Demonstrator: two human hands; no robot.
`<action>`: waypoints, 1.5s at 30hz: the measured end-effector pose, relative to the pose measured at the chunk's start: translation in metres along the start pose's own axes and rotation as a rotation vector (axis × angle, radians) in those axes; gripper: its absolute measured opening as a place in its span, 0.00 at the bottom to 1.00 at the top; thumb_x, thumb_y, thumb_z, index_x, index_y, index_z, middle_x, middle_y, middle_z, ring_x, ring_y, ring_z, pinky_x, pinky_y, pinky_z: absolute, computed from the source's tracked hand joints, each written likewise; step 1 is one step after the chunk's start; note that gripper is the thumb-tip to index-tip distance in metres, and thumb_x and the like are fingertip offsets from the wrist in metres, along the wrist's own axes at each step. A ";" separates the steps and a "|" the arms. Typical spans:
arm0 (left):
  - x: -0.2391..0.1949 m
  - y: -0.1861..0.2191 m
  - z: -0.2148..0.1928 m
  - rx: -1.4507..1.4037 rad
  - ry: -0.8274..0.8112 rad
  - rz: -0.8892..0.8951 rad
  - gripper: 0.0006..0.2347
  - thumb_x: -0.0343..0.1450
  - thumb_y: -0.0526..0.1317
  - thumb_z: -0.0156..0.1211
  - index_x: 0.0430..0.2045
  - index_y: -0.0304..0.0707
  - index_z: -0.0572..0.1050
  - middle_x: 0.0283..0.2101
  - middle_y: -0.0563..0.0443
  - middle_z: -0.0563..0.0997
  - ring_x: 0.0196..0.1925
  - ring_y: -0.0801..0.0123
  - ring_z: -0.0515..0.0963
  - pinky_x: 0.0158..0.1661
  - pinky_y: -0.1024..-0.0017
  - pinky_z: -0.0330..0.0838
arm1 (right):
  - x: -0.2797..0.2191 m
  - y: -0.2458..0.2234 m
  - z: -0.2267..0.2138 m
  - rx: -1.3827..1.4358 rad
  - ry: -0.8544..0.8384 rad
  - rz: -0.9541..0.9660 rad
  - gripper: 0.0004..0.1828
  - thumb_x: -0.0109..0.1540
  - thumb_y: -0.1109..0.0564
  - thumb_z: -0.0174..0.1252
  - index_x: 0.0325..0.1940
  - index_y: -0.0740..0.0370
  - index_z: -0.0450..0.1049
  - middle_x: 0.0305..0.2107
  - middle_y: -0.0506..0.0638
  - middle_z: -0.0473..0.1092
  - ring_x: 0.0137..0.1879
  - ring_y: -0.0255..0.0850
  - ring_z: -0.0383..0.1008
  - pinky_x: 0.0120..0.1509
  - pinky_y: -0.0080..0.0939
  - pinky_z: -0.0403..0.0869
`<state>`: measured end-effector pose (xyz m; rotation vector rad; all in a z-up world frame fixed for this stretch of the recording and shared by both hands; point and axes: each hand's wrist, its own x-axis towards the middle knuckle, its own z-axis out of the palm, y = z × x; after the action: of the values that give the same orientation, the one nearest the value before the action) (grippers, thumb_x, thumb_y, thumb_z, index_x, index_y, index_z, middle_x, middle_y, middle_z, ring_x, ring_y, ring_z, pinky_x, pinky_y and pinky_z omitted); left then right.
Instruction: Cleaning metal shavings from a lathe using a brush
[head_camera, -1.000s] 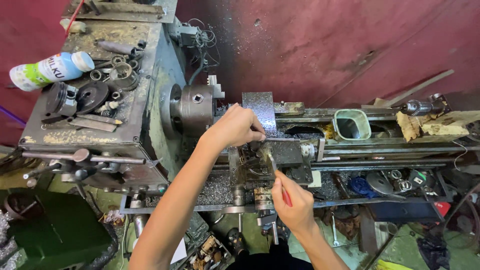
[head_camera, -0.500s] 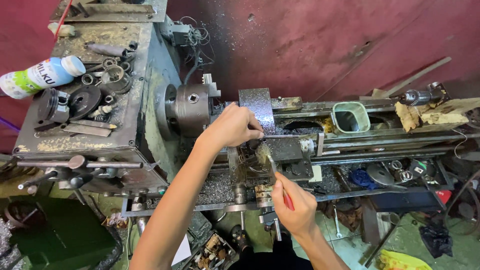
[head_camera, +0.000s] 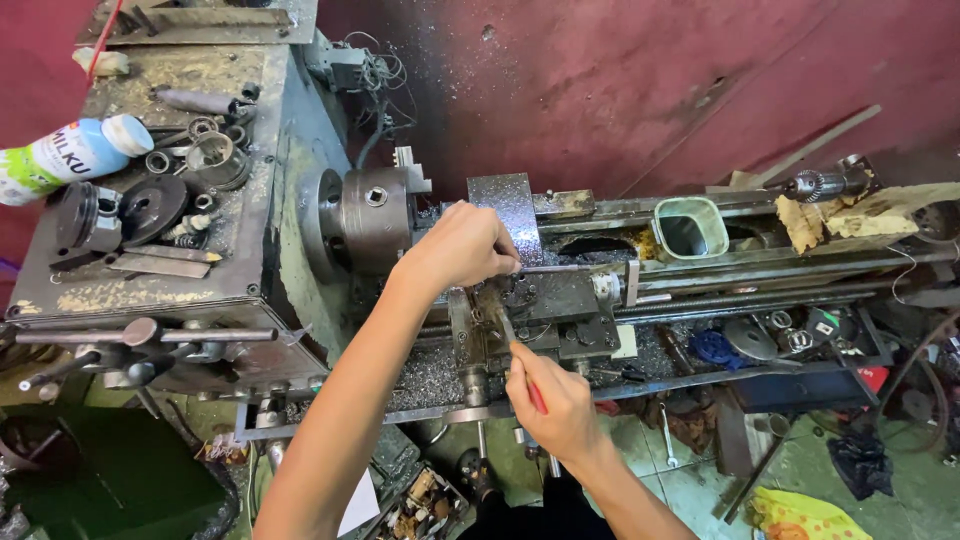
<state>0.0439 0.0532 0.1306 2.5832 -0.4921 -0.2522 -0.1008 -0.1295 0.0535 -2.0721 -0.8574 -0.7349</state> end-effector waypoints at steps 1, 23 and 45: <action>0.001 -0.001 0.000 -0.004 -0.002 -0.002 0.04 0.65 0.41 0.67 0.25 0.50 0.89 0.32 0.53 0.88 0.37 0.54 0.83 0.50 0.63 0.69 | 0.001 0.000 -0.002 0.001 -0.005 0.002 0.10 0.65 0.66 0.54 0.47 0.77 0.75 0.34 0.59 0.79 0.29 0.40 0.78 0.33 0.36 0.80; -0.045 -0.105 -0.021 0.295 0.171 -0.327 0.41 0.65 0.51 0.72 0.73 0.39 0.59 0.74 0.28 0.59 0.76 0.32 0.53 0.69 0.40 0.55 | 0.086 0.030 -0.008 0.131 0.001 0.225 0.06 0.62 0.58 0.59 0.34 0.50 0.82 0.10 0.41 0.74 0.22 0.41 0.79 0.31 0.36 0.74; -0.038 -0.121 -0.010 0.239 0.200 -0.351 0.42 0.63 0.51 0.75 0.73 0.46 0.61 0.74 0.32 0.59 0.77 0.35 0.53 0.71 0.44 0.54 | 0.194 0.008 0.023 0.263 -0.359 0.538 0.34 0.65 0.37 0.61 0.15 0.64 0.67 0.07 0.59 0.64 0.11 0.40 0.68 0.13 0.30 0.62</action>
<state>0.0479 0.1707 0.0815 2.8804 0.0074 -0.0514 0.0280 -0.0517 0.1776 -2.0812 -0.5026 0.0393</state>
